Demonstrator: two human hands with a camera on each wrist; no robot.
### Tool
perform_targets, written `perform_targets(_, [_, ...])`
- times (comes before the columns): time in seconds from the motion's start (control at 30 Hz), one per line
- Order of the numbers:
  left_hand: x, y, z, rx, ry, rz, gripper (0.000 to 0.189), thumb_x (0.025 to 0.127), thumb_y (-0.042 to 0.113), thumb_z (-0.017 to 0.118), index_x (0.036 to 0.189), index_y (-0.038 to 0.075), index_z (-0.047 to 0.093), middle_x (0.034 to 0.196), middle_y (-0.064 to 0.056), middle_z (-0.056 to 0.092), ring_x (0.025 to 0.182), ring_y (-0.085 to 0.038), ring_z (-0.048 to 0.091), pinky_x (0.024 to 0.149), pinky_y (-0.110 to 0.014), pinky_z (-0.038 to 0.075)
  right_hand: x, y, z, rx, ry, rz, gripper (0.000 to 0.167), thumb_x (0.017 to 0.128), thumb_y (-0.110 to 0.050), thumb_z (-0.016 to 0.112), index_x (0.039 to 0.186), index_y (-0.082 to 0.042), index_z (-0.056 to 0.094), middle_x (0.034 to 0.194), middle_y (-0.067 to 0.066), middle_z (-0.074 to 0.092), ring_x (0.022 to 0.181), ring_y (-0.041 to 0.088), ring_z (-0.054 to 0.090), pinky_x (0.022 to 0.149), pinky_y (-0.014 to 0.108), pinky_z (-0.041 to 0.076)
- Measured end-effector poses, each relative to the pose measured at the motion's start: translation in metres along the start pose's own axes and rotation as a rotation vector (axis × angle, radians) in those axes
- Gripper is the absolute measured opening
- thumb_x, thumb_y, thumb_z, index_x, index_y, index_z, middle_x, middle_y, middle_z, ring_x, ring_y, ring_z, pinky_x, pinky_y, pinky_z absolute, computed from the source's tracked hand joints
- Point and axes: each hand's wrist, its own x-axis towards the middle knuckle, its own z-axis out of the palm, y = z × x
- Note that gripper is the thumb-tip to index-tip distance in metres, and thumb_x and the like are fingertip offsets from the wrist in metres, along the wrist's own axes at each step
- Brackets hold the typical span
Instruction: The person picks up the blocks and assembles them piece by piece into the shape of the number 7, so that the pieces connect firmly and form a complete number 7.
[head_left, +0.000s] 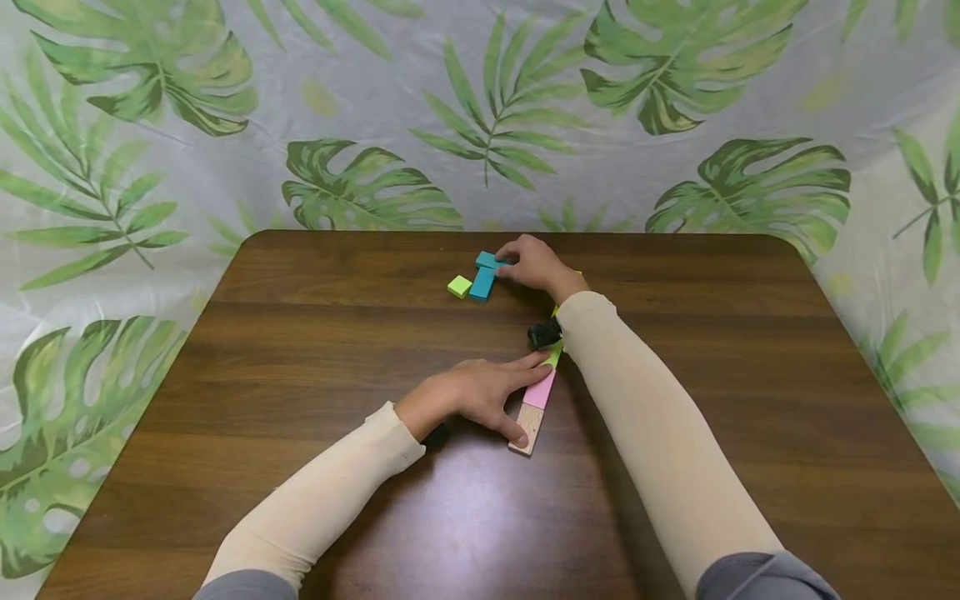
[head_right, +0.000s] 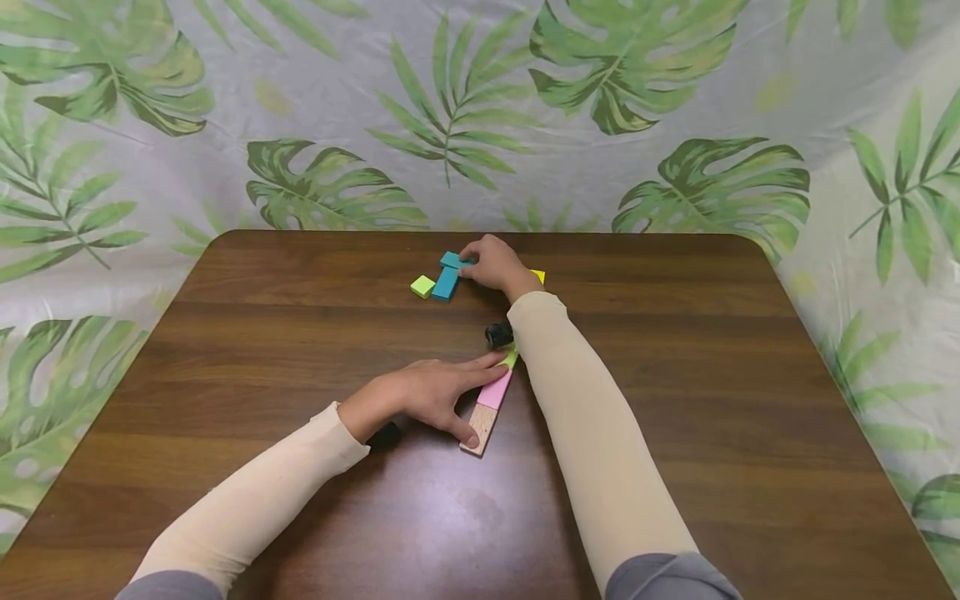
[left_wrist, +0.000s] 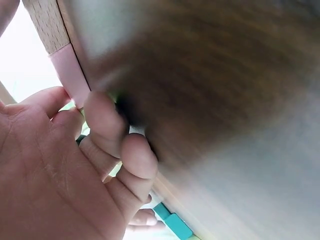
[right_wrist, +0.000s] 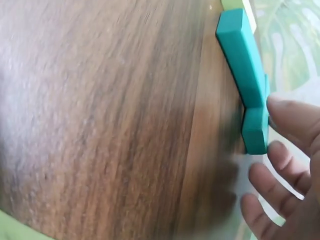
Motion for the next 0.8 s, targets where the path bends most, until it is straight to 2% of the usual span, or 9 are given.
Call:
perform_targets(0.13, [-0.0012,0.0002,-0.0008,0.007,0.009,0.006,0.100,0.080,0.058,0.073,0.159,0.036,0.016,0.167,0.021,-0.002,0.142,-0.023,0.046,0.107,-0.043,0.044,-0.0013,-0.0012,-0.0034,-0.003,0.018,0.036,0.032,0.098,-0.020,0.063,0.128,-0.011,0.066,0.137,0.011,0.059,0.128,0.030,0.051,0.107,0.047,0.042])
perform_targets(0.3, [-0.0017,-0.0006,-0.0005,0.013,0.017,0.013,0.100,0.080,0.057,0.073,0.159,0.035,0.017,0.167,0.021,-0.003,0.141,-0.023,0.048,0.105,-0.043,0.045,-0.0019,-0.0008,-0.0043,0.009,0.024,0.076,0.026,0.097,-0.020,0.064,0.122,-0.014,0.069,0.132,0.007,0.064,0.124,0.028,0.056,0.104,0.046,0.045])
perform_targets(0.57, [-0.0008,-0.0010,0.0005,0.006,0.011,0.015,0.099,0.081,0.057,0.073,0.159,0.035,0.016,0.167,0.020,-0.004,0.142,-0.023,0.045,0.106,-0.044,0.044,-0.0047,0.0020,-0.0056,0.039,-0.016,0.129,0.039,0.097,-0.023,0.064,0.135,-0.014,0.061,0.141,0.009,0.058,0.131,0.030,0.051,0.107,0.047,0.044])
perform_targets(0.8, [0.0003,-0.0015,0.0017,0.008,0.012,0.017,0.100,0.081,0.057,0.073,0.159,0.035,0.016,0.167,0.021,-0.004,0.143,-0.023,0.045,0.107,-0.044,0.043,-0.0062,0.0064,-0.0075,0.063,-0.030,0.124,0.038,0.097,-0.024,0.065,0.133,-0.015,0.063,0.144,0.009,0.057,0.134,0.030,0.049,0.109,0.048,0.043])
